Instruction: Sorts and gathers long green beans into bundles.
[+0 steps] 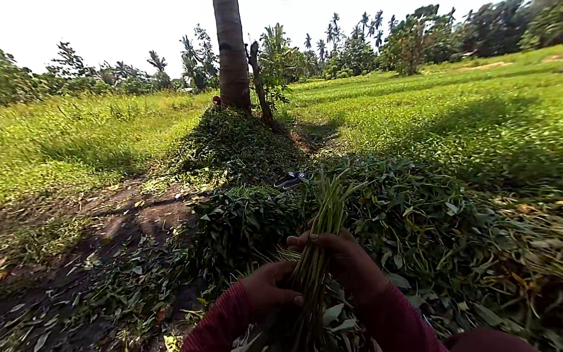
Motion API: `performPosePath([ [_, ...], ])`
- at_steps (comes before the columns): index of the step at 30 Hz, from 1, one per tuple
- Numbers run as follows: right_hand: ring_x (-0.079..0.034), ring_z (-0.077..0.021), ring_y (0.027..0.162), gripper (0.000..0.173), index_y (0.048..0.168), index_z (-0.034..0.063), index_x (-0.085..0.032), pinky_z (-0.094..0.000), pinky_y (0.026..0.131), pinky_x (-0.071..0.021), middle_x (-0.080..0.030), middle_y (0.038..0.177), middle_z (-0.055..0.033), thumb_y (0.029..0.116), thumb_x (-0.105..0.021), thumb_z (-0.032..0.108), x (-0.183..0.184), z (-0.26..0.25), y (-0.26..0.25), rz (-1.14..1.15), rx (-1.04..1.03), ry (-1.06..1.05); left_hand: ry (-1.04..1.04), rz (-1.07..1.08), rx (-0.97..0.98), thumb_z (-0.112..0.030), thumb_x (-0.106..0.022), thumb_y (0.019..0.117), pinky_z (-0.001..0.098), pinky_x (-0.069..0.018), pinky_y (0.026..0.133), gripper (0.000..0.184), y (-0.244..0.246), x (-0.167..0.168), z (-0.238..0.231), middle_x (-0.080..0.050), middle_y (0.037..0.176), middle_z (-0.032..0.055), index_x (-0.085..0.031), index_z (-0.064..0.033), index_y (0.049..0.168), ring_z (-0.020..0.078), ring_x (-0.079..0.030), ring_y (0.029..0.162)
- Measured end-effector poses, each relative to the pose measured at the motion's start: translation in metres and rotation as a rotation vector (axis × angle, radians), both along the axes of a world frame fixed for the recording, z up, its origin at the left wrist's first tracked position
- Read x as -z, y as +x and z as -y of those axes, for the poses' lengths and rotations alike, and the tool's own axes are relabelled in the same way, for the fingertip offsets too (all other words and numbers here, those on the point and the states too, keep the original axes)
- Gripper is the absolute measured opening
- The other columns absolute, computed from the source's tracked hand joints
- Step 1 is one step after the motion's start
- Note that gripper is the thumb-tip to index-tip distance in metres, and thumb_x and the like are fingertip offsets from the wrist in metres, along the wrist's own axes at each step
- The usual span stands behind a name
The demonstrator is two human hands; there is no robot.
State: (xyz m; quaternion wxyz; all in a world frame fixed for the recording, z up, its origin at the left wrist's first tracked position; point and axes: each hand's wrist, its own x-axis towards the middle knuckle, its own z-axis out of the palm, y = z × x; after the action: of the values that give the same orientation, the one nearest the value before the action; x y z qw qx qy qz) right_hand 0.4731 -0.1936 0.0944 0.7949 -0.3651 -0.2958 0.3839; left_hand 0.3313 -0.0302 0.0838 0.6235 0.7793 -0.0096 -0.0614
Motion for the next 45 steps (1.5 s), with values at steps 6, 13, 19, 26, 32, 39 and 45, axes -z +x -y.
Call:
performPosePath([
  [6,-0.074,-0.0386,0.097,0.02,0.119,0.0044,-0.052,-0.053,0.094,-0.0592,-0.073,0.098,-0.0226,0.0983,-0.051,0.003,-0.007,0.02,0.012,-0.168,-0.119,0.087,0.018,0.061,0.09,-0.021,-0.062,0.1019,0.027,-0.0563,0.094,0.037,-0.012,0.016,-0.024,-0.072,0.12,-0.002,-0.063,-0.0076,0.137,0.0044,-0.068,0.104],
  [13,-0.072,-0.0244,0.085,0.017,0.109,0.0063,-0.066,-0.0444,0.086,-0.0607,-0.069,0.088,-0.0106,0.0927,-0.063,0.004,0.006,0.012,0.006,-0.374,-0.412,0.308,-0.371,-0.082,0.325,-0.04,-0.065,0.0994,0.0191,-0.0563,0.076,0.018,-0.013,0.052,-0.003,-0.075,0.097,-0.0121,-0.076,-0.0294,0.109,-0.003,-0.068,0.085],
  [19,-0.072,-0.0254,0.081,0.014,0.114,-0.0007,-0.051,-0.0411,0.082,-0.062,-0.068,0.086,-0.0158,0.1014,-0.047,0.003,-0.01,0.013,-0.008,-0.02,-0.012,-0.038,0.41,-0.214,-0.006,-0.02,-0.073,0.0924,0.0503,-0.0416,0.115,0.076,-0.03,0.011,-0.046,-0.042,0.16,0.01,-0.037,-0.0163,0.159,0.0245,-0.046,0.144],
  [26,-0.073,-0.0253,0.079,0.017,0.102,-0.0037,-0.058,-0.0399,0.079,-0.063,-0.071,0.085,-0.0171,0.1046,-0.043,0.004,-0.019,-0.003,-0.049,-0.128,-0.005,-0.081,-0.086,0.078,0.057,-0.04,-0.087,0.0743,0.0283,-0.0556,0.097,0.088,-0.034,0.005,0.023,-0.067,0.125,0.0004,-0.043,-0.0053,0.142,0.0067,-0.066,0.111],
  [32,-0.075,-0.026,0.085,0.015,0.111,0.0008,-0.06,-0.0392,0.082,-0.0633,-0.073,0.095,-0.0186,0.1006,-0.051,0.007,-0.024,0.0,-0.073,0.034,0.003,-0.025,-0.533,-0.019,0.327,-0.014,-0.083,0.0801,0.0468,-0.0632,0.086,0.045,-0.048,0.024,0.025,-0.076,0.093,0.0073,-0.059,-0.0107,0.118,0.0248,-0.076,0.086],
  [39,-0.073,-0.019,0.1,0.013,0.108,0.0185,-0.07,-0.041,0.09,-0.0617,-0.074,0.104,-0.0048,0.0966,-0.063,0.015,-0.016,-0.024,-0.087,-0.069,-0.131,0.141,0.798,-0.347,-0.175,-0.007,-0.076,0.09,0.0441,-0.058,0.071,0.045,-0.124,-0.103,0.011,-0.07,0.098,0.0121,-0.059,-0.0043,0.131,0.0226,-0.068,0.081],
  [45,-0.073,-0.0265,0.098,0.013,0.106,0.0076,-0.067,-0.0394,0.082,-0.0622,-0.073,0.109,-0.0179,0.0953,-0.063,0.001,0.067,-0.078,-0.147,-0.415,-0.368,-0.036,1.17,-0.85,-0.315,-0.015,-0.073,0.0922,0.062,-0.0549,0.078,0.046,-0.181,-0.073,-0.002,-0.067,0.111,0.0188,-0.055,-0.0108,0.134,0.0401,-0.069,0.096],
])
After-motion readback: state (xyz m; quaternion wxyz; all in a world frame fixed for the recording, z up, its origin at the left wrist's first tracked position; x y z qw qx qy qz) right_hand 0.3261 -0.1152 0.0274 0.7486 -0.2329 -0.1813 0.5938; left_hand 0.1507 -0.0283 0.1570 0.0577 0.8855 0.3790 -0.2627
